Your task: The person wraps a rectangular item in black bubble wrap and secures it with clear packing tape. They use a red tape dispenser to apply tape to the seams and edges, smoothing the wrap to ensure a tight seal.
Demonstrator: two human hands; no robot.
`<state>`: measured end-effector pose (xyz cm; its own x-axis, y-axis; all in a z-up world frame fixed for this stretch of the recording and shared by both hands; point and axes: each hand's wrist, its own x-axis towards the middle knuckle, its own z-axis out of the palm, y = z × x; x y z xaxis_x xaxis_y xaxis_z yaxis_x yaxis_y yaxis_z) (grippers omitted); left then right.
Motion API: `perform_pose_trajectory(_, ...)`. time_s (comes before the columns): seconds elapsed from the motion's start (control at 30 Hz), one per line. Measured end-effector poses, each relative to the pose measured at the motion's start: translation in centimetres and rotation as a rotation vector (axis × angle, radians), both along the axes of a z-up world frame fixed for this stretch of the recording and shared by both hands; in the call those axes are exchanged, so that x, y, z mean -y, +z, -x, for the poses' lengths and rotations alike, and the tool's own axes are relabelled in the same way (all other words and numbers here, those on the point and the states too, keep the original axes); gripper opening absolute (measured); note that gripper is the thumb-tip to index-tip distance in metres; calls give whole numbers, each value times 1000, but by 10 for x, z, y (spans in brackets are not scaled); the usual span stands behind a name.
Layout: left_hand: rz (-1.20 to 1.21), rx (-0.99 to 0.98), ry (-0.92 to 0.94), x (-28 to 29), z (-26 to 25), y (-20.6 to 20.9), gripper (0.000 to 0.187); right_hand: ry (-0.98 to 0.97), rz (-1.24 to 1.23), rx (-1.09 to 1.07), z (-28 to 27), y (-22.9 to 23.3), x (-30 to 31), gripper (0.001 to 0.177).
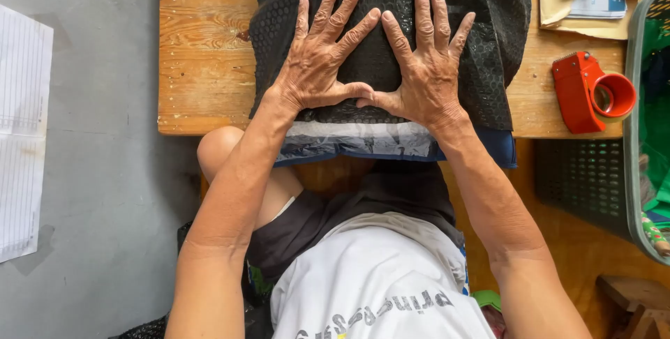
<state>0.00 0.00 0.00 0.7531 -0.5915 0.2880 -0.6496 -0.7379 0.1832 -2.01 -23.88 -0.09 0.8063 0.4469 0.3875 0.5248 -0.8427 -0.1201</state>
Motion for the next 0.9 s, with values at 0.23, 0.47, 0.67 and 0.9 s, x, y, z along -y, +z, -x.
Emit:
perform_pose_trajectory(0.23,-15,-28,-40,-1,2,12,119,28,113,-1,10,1,14,123)
perform_pose_trajectory(0.47,-50,-95,-89,-2,3,26,138,-4,71,-20,34,-12,39,116)
perform_pose_trajectory(0.67,-81,-141,-60,2,-2,33,139,-207,-533,146,48,-9,114,56)
perform_pose_trajectory(0.9,-122,-156,42,8,10,47,134,-826,-177,-113,21,-102,311,43)
